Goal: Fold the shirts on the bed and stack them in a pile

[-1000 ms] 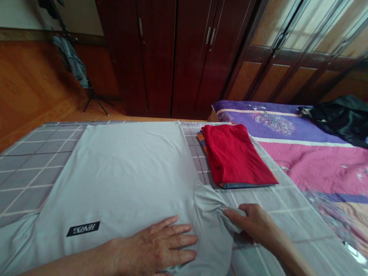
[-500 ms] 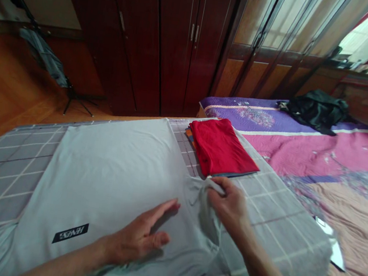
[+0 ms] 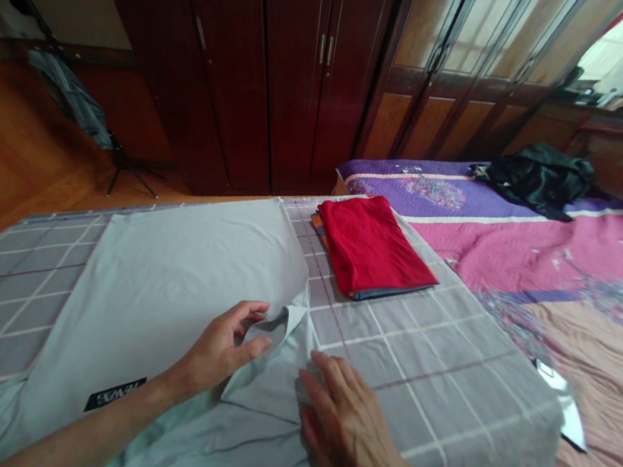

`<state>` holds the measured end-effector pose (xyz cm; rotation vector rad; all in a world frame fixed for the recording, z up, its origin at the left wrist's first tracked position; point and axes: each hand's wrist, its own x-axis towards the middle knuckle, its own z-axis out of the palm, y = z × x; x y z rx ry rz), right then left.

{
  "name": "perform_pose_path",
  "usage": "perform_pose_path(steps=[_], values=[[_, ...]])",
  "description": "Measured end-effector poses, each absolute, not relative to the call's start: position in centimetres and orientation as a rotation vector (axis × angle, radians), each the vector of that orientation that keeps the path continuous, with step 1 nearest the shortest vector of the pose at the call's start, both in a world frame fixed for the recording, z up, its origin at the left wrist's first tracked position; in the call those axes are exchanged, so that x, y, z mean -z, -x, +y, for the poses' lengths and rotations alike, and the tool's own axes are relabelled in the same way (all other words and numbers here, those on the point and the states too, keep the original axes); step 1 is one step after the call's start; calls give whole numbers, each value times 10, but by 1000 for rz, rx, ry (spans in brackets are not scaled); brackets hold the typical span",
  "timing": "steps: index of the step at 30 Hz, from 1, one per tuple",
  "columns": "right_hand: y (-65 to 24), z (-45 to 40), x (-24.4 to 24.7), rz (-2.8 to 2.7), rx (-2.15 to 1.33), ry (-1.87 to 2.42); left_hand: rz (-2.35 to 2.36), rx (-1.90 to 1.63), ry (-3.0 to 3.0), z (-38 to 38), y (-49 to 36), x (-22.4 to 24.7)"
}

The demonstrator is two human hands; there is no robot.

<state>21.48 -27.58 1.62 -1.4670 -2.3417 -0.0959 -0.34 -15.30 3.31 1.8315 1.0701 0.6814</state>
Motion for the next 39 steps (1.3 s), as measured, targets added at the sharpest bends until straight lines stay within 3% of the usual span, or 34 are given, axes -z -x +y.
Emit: perform_pose_path(steps=[10,16,24,32,39], values=[[-207,-277,-31,-2260,-85,1479,1034,-607,-2535,-143,-44,-48],[-219,-286,-29,-2187,-33,1470,1152,-859,-1753,-118,-30,-42],[-217,-291,-29,-2155,-107,1444,1145,-770,-1220,-104,-16,-35],[-221,-291,-30,-2180,-121,1463,1373,-637,-1912,-109,-23,-31],[-224,-290,-34,-2264,-230,1510,1483,-516,-2081,-106,-23,-36]])
